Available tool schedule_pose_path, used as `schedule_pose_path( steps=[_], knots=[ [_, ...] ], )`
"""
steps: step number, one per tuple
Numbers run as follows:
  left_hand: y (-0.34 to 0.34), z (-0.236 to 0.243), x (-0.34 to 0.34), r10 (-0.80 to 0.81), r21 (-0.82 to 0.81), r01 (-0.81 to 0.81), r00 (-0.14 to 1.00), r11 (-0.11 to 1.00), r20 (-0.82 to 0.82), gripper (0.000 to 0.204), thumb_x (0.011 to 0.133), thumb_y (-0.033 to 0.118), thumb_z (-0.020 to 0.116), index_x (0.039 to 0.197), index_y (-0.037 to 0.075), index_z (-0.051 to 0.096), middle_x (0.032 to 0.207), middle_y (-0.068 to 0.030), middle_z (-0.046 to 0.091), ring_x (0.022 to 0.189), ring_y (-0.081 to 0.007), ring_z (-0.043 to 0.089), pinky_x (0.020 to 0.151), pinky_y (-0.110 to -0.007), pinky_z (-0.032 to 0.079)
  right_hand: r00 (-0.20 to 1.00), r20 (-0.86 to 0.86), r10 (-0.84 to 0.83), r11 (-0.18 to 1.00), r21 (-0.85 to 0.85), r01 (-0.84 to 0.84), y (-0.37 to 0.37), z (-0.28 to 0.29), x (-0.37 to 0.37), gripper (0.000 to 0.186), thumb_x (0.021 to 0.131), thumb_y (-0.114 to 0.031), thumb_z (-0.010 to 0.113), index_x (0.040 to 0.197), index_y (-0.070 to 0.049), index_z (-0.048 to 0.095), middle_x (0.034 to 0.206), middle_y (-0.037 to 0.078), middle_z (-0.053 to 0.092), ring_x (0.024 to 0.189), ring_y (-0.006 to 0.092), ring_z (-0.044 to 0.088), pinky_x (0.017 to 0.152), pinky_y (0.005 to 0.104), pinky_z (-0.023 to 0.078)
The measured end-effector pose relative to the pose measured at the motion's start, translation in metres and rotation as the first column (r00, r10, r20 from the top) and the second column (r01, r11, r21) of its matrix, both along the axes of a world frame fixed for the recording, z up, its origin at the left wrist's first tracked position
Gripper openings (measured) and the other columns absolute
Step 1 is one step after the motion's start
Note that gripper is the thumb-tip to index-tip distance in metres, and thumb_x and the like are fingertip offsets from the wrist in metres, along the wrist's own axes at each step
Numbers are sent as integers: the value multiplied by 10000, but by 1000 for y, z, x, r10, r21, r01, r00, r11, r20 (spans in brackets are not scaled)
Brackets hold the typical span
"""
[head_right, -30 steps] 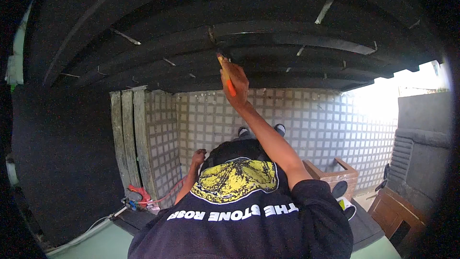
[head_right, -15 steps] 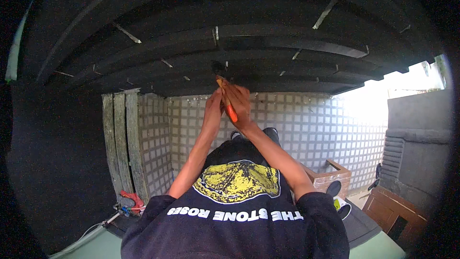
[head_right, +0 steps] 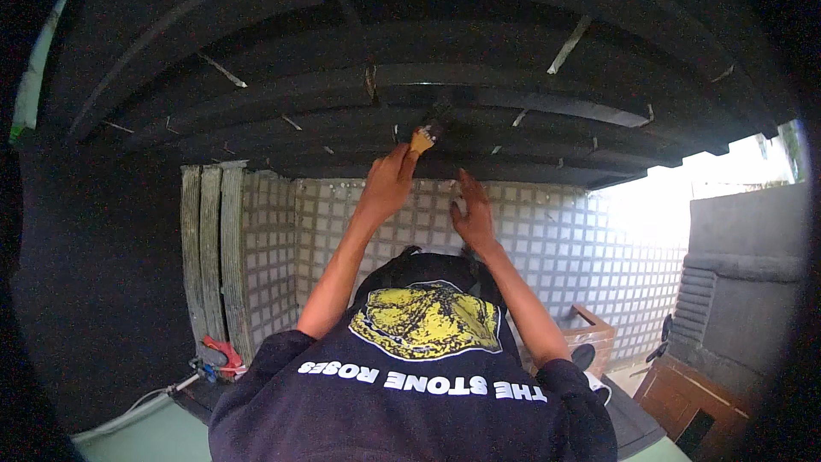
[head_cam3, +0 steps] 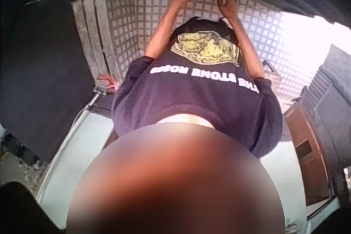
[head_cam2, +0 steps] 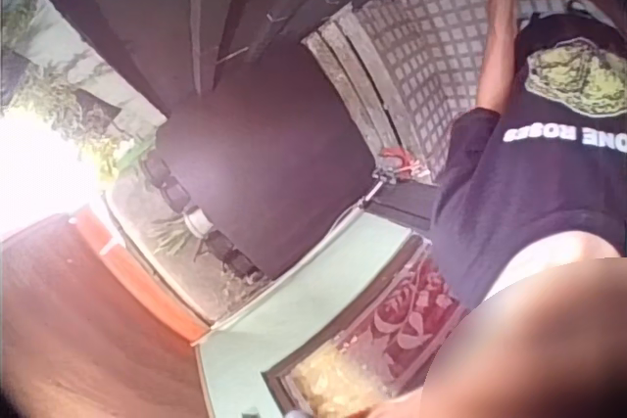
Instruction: The person is painting a dark slatted ceiling or overhang using a paintbrush.
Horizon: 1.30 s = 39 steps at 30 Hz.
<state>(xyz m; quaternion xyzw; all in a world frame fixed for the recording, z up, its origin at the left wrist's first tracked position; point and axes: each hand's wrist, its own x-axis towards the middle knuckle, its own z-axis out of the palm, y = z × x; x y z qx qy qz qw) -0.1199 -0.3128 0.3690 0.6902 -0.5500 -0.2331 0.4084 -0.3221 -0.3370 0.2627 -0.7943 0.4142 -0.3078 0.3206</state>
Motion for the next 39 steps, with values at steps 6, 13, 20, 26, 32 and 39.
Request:
schedule_pose_path(
  steps=[6, 13, 20, 26, 32, 39],
  knots=[
    [-10, 26, 32, 308, 104, -344, 916, 933, 258, 242, 999, 213, 470, 971, -5, 571, 825, -291, 642, 829, -498, 609, 668, -587, 454, 984, -178, -14, 995, 92, 31, -19, -59, -66, 686, 767, 30, 585, 1435, -15, 433, 1311, 275, 560, 1188, 450, 544, 1027, 463, 443],
    [8, 36, 18, 435, 36, -476, 830, 879, 348, 169, 978, 124, 470, 1000, -14, 565, 866, -290, 646, 822, -484, 622, 676, -573, 479, 971, -222, -92, 972, 190, 135, -27, -70, -119, 669, 764, 37, 574, 1421, -18, 460, 1307, 280, 559, 1183, 437, 556, 1002, 454, 465],
    [-38, 31, -68, 280, 163, -330, 922, 930, 269, 140, 915, 45, 537, 1034, -21, 506, 912, -279, 647, 819, -485, 635, 685, -551, 514, 984, -159, -85, 987, 124, 105, -44, -70, -126, 631, 780, 37, 554, 1405, -12, 481, 1283, 278, 577, 1162, 432, 573, 984, 443, 475],
    [-30, 29, -94, 102, 118, -125, 979, 985, 179, 237, 867, 1, 559, 1092, -32, 497, 949, -280, 641, 847, -484, 630, 697, -549, 511, 995, -79, -66, 996, 52, 70, -54, -65, -114, 615, 766, 48, 571, 1375, -26, 527, 1276, 258, 594, 1177, 402, 584, 1000, 412, 477],
    [6, 31, -44, 370, 116, -385, 920, 916, 132, 502, 866, -56, 476, 1362, -46, 409, 1060, -328, 598, 983, -510, 580, 786, -537, 485, 988, -114, -106, 987, 108, 119, -47, -54, -123, 545, 794, 35, 566, 1338, 21, 542, 1278, 283, 581, 1186, 426, 567, 1005, 433, 467],
    [-48, -3, -87, 272, -52, -283, 949, 958, -156, 498, 921, -26, 430, 1411, -76, 354, 1156, -384, 549, 1054, -532, 548, 876, -549, 444, 986, -108, -131, 985, 103, 142, -38, -52, -135, 560, 796, 62, 547, 1349, -31, 558, 1278, 231, 608, 1143, 347, 628, 961, 399, 508]
  ],
)
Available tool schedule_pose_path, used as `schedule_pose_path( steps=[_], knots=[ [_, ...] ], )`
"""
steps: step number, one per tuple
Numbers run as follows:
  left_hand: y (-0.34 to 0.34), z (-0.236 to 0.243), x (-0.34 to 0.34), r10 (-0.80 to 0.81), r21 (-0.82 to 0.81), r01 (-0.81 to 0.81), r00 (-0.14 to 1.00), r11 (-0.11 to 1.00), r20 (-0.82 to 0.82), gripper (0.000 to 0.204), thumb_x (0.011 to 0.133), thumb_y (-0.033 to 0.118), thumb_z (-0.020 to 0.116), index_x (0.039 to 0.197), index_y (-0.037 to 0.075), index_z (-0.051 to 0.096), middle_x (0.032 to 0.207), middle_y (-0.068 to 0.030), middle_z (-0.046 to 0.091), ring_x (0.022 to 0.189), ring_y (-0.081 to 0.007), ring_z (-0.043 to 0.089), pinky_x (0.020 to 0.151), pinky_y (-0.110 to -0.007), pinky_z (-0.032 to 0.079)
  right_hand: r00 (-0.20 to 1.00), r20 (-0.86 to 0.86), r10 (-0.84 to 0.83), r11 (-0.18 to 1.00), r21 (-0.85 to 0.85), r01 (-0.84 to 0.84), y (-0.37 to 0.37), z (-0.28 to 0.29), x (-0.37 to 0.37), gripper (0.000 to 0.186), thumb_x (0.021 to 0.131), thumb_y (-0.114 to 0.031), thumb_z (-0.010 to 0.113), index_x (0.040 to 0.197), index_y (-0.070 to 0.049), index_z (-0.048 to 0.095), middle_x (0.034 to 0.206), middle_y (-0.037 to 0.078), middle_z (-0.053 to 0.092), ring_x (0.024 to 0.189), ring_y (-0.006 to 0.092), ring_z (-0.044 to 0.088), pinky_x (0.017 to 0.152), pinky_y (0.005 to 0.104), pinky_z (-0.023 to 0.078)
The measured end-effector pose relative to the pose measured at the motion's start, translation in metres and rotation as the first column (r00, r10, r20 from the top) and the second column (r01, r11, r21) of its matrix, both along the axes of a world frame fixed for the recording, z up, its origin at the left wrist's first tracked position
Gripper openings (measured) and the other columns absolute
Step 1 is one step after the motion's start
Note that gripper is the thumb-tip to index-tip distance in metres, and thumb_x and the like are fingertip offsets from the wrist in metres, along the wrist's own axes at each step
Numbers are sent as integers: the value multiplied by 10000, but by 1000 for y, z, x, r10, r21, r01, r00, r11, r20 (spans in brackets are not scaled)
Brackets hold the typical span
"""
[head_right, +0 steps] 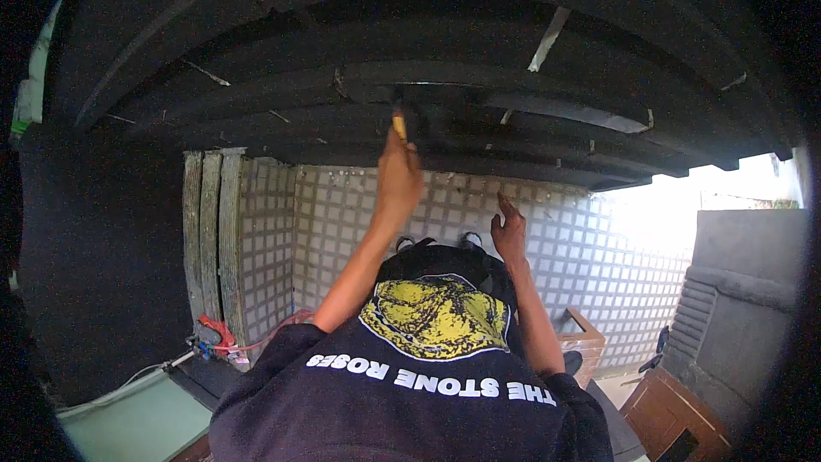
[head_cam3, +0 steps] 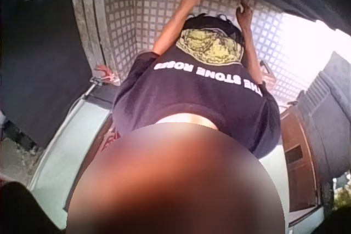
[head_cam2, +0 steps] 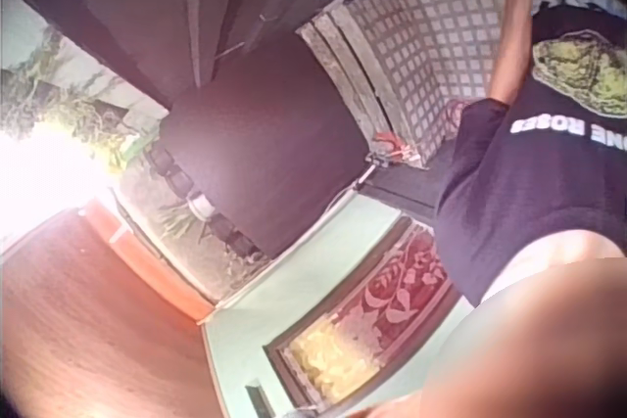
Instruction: The person is painting a dark slatted ceiling or overhang using a paintbrush.
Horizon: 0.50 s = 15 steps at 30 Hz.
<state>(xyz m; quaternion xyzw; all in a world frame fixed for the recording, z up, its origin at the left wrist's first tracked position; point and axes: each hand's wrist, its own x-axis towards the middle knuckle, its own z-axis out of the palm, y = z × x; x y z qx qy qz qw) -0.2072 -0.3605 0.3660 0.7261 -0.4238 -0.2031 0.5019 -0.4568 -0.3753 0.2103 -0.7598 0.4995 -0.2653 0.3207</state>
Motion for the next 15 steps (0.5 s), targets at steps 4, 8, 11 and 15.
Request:
schedule_pose_path(
  steps=[4, 8, 11, 15],
  knots=[
    [-24, -10, -55, -163, -17, 166, 981, 986, 104, 478, 940, 10, 429, 1398, -106, 352, 1167, -385, 543, 1074, -533, 538, 884, -540, 445, 996, 88, -19, 995, 96, 11, -4, 16, 4, 510, 816, 26, 550, 1324, -20, 574, 1262, 257, 605, 1151, 379, 611, 977, 415, 490],
    [-19, -7, -79, -218, -12, 218, 975, 976, -53, 480, 948, 40, 441, 1398, -100, 354, 1197, -370, 537, 1091, -525, 534, 895, -531, 446, 997, 73, 8, 999, -32, -6, -11, 51, 21, 477, 832, 11, 560, 1307, -29, 590, 1216, 248, 638, 1092, 354, 652, 950, 398, 507],
    [-4, -9, -67, -284, 70, 297, 946, 952, -158, 467, 959, 72, 448, 1392, -88, 380, 1234, -349, 535, 1119, -499, 542, 925, -491, 451, 990, 124, -63, 997, -35, 67, -5, 84, 44, 517, 813, 32, 583, 1324, -46, 580, 1228, 231, 636, 1127, 356, 633, 951, 392, 508],
    [22, -12, -46, -107, -9, 107, 975, 994, -195, 424, 1012, 137, 417, 1395, -45, 426, 1285, -271, 557, 1177, -391, 565, 994, -400, 426, 966, 184, 179, 934, -339, -109, 4, 115, 103, 625, 784, 49, 638, 1387, -73, 524, 1392, 205, 487, 1236, 377, 534, 978, 401, 486]
  ],
)
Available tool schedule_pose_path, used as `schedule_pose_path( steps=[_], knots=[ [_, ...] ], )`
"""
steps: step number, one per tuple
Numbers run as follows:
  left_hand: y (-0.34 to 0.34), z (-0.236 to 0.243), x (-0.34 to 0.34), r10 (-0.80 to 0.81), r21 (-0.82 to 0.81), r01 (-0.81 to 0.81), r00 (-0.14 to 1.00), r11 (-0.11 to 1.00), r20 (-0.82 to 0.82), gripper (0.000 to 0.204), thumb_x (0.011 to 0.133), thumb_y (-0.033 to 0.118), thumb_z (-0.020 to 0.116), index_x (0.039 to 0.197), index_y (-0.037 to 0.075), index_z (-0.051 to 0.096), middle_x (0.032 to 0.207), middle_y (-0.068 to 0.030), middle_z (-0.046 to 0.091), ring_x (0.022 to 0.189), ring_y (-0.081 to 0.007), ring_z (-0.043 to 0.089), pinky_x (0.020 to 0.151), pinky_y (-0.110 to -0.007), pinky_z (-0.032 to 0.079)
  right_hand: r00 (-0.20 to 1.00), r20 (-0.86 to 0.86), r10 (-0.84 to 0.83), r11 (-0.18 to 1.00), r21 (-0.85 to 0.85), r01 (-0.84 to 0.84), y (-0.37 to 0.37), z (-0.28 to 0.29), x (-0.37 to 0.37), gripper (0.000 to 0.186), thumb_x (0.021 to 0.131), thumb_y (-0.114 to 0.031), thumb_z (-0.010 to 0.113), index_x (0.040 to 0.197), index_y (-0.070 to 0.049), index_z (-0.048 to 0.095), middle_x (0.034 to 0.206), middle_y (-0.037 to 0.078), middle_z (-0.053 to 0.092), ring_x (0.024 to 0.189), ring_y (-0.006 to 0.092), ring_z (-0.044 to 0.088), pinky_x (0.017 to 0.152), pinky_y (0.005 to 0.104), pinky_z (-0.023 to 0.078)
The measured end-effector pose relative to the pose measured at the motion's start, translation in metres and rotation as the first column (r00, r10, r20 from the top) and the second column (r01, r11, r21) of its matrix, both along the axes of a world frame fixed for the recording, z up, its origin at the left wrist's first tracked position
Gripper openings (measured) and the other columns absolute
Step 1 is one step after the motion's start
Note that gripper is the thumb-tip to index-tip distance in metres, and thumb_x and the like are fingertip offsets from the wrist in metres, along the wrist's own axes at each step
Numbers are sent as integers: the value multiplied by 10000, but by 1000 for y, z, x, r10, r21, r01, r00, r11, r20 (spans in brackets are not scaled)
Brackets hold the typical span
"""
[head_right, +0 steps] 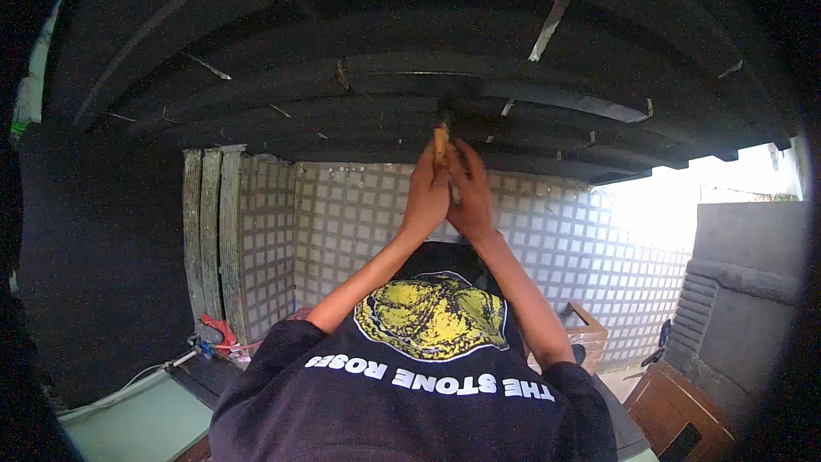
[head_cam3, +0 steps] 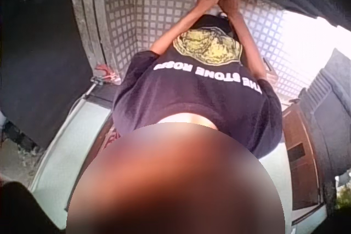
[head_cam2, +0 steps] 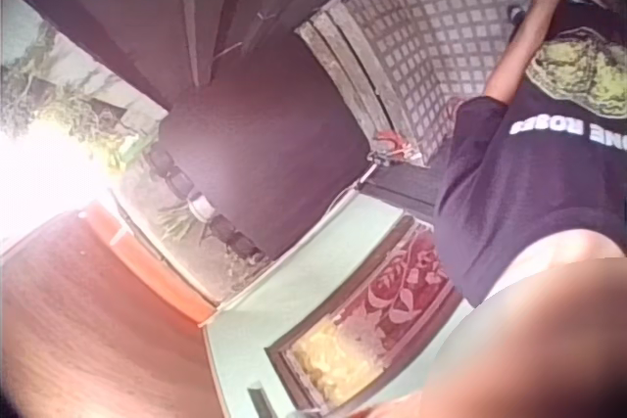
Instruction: The person is painting a dark slatted ceiling or overhang using a paintbrush.
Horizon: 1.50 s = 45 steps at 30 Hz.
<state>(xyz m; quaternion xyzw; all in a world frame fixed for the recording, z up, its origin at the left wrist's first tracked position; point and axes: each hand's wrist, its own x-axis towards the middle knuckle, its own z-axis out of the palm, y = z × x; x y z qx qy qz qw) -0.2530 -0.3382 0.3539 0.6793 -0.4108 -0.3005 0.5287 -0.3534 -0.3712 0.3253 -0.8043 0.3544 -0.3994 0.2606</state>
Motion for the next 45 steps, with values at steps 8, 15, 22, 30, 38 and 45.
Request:
schedule_pose_path(
  steps=[8, 15, 22, 30, 38, 45],
  knots=[
    [60, 17, 62, 233, 56, -232, 972, 971, -15, 422, 972, 117, 416, 1344, -72, 481, 1260, -249, 505, 1210, -366, 462, 1040, -410, 352, 906, 138, 401, 910, 55, -411, 14, 17, 99, 541, 808, 27, 678, 1327, -39, 540, 1385, 181, 455, 1233, 343, 531, 981, 399, 480],
    [103, -7, 118, 333, -95, -321, 930, 942, 156, 377, 971, 130, 481, 1301, -42, 544, 1290, -204, 505, 1189, -329, 500, 1009, -393, 396, 901, 207, 382, 924, -117, -365, 11, -3, 149, 298, 863, 5, 658, 1158, -20, 631, 1253, 165, 556, 1072, 304, 631, 847, 359, 539],
    [143, -126, 156, 78, 193, -177, 898, 965, 434, 409, 942, 155, 526, 1304, -37, 528, 1256, -261, 534, 1171, -410, 525, 996, -444, 429, 952, 207, 226, 974, -33, -224, -23, -19, 137, 268, 862, 3, 652, 1120, -66, 668, 1226, 141, 591, 1029, 285, 649, 844, 352, 540],
    [263, -261, 185, -174, 700, -164, 906, 695, 386, 465, 849, 205, 601, 1272, 14, 578, 1314, -282, 498, 1171, -462, 521, 996, -500, 459, 961, 165, -221, 963, -119, 242, -21, -16, 51, 262, 839, 16, 656, 1081, -72, 706, 1200, 129, 621, 1051, 282, 648, 865, 340, 533],
    [278, -295, 199, -271, 765, -117, 893, 633, 360, 473, 824, 243, 596, 1240, 16, 598, 1254, -307, 521, 1117, -473, 548, 974, -516, 469, 967, 219, 131, 991, -10, -132, -3, 2, 131, 265, 827, 6, 680, 1083, -64, 692, 1164, 117, 637, 1041, 277, 648, 873, 329, 531],
    [278, -313, 201, -168, 739, -104, 944, 666, 284, 472, 812, 272, 597, 1205, 11, 631, 1246, -327, 532, 1130, -466, 554, 1000, -498, 460, 977, 214, -10, 989, -139, 40, -40, 0, 83, 253, 839, 24, 662, 1079, -53, 680, 1118, 120, 670, 1020, 265, 663, 870, 338, 533]
  ],
)
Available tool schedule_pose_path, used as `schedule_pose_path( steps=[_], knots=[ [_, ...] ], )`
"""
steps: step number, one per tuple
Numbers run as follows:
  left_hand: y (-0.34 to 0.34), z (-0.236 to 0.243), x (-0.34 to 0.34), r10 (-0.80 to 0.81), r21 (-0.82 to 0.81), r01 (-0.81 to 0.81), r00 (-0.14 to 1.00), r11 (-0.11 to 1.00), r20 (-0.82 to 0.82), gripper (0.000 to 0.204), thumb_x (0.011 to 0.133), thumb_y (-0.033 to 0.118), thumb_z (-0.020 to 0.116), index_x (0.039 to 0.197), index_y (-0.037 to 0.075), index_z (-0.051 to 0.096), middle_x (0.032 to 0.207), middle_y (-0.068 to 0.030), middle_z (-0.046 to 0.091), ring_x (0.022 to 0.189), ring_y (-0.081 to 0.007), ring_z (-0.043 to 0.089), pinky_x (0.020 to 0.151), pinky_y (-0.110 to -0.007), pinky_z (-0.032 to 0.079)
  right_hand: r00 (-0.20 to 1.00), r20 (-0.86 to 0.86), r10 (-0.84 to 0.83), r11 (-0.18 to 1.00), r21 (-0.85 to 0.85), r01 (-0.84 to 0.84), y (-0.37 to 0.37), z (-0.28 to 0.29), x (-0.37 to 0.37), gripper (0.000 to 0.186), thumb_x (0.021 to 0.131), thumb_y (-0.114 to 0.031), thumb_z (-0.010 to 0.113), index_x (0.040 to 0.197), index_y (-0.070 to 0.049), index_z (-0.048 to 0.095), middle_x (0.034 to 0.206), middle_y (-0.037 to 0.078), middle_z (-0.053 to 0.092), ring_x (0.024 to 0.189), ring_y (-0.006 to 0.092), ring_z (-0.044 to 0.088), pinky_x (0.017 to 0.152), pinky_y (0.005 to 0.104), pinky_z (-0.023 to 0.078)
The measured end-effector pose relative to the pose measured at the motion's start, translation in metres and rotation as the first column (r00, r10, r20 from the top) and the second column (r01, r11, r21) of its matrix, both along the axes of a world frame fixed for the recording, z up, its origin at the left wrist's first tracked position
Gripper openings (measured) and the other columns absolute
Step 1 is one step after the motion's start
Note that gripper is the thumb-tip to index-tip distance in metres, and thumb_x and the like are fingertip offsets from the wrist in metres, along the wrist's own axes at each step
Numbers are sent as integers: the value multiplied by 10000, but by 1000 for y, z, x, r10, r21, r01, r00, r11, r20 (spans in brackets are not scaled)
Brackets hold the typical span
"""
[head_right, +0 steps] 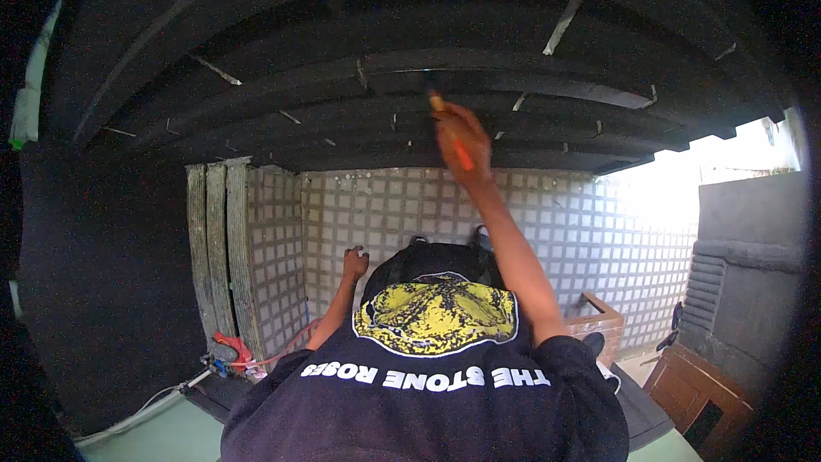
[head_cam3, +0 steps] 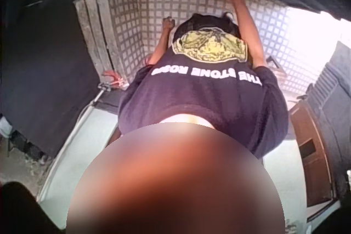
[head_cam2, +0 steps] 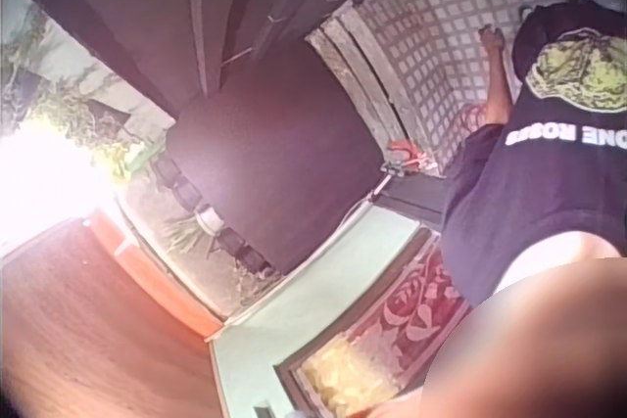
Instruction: The person is painting a dark slatted ceiling or overhang using a paintbrush.
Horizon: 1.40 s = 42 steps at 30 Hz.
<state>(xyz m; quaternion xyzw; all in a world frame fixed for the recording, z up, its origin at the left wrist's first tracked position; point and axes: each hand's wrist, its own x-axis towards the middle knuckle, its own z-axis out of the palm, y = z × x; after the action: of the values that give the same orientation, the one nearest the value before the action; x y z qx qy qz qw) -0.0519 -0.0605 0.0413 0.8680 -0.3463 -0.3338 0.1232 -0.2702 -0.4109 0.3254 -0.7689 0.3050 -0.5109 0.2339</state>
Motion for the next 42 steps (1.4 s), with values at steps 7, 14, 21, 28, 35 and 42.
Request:
schedule_pose_path(
  steps=[7, 14, 21, 28, 35, 42],
  knots=[
    [42, -23, -19, -29, 184, 38, 998, 982, -48, 472, 790, 299, 624, 1195, 58, 657, 1182, -322, 597, 1128, -467, 557, 1012, -492, 456, 876, 71, -477, 875, -58, 481, -11, 11, -117, 131, 845, -8, 663, 969, 7, 702, 1033, 173, 694, 993, 305, 668, 846, 379, 539],
    [-7, -34, -8, -380, 64, 381, 925, 923, -25, 454, 792, 300, 609, 1152, 30, 673, 1116, -285, 647, 1124, -462, 557, 1013, -475, 447, 967, 8, -253, 962, -107, 252, -33, 31, -114, 154, 847, -13, 670, 998, 18, 682, 1019, 165, 691, 943, 295, 674, 857, 366, 513],
    [-60, 12, -31, -42, -25, 41, 999, 999, -25, 446, 800, 283, 598, 1158, 25, 668, 1109, -317, 629, 1112, -450, 566, 1001, -468, 454, 961, 122, -248, 942, 262, 209, -46, 80, -132, 160, 895, -15, 629, 1035, 45, 677, 1004, 112, 677, 924, 180, 664, 772, 291, 563],
    [-31, -4, -44, 23, 41, -21, 997, 999, -69, 452, 794, 290, 607, 1169, 45, 671, 1133, -317, 617, 1128, -442, 562, 997, -466, 459, 901, 432, 27, 695, 640, -327, -75, 114, -30, 173, 896, -40, 617, 1040, 19, 692, 983, 96, 684, 865, 172, 692, 731, 271, 604],
    [23, -19, -49, 32, 160, -12, 992, 987, -126, 460, 786, 315, 596, 1141, 38, 686, 1119, -303, 639, 1136, -437, 562, 1021, -465, 442, 948, 315, -55, 694, 695, -191, -102, 110, -42, 205, 895, -75, 604, 1049, 40, 675, 969, 123, 696, 814, 145, 696, 741, 238, 582],
    [29, -15, -40, -243, 190, 258, 965, 947, -99, 364, 843, 282, 494, 1035, 59, 708, 1140, -184, 680, 1072, -347, 635, 1031, -469, 413, 974, 177, -139, 671, 740, -39, -129, 116, -89, 197, 885, -50, 594, 1023, 57, 685, 945, 139, 706, 784, 172, 702, 714, 237, 581]
  ],
)
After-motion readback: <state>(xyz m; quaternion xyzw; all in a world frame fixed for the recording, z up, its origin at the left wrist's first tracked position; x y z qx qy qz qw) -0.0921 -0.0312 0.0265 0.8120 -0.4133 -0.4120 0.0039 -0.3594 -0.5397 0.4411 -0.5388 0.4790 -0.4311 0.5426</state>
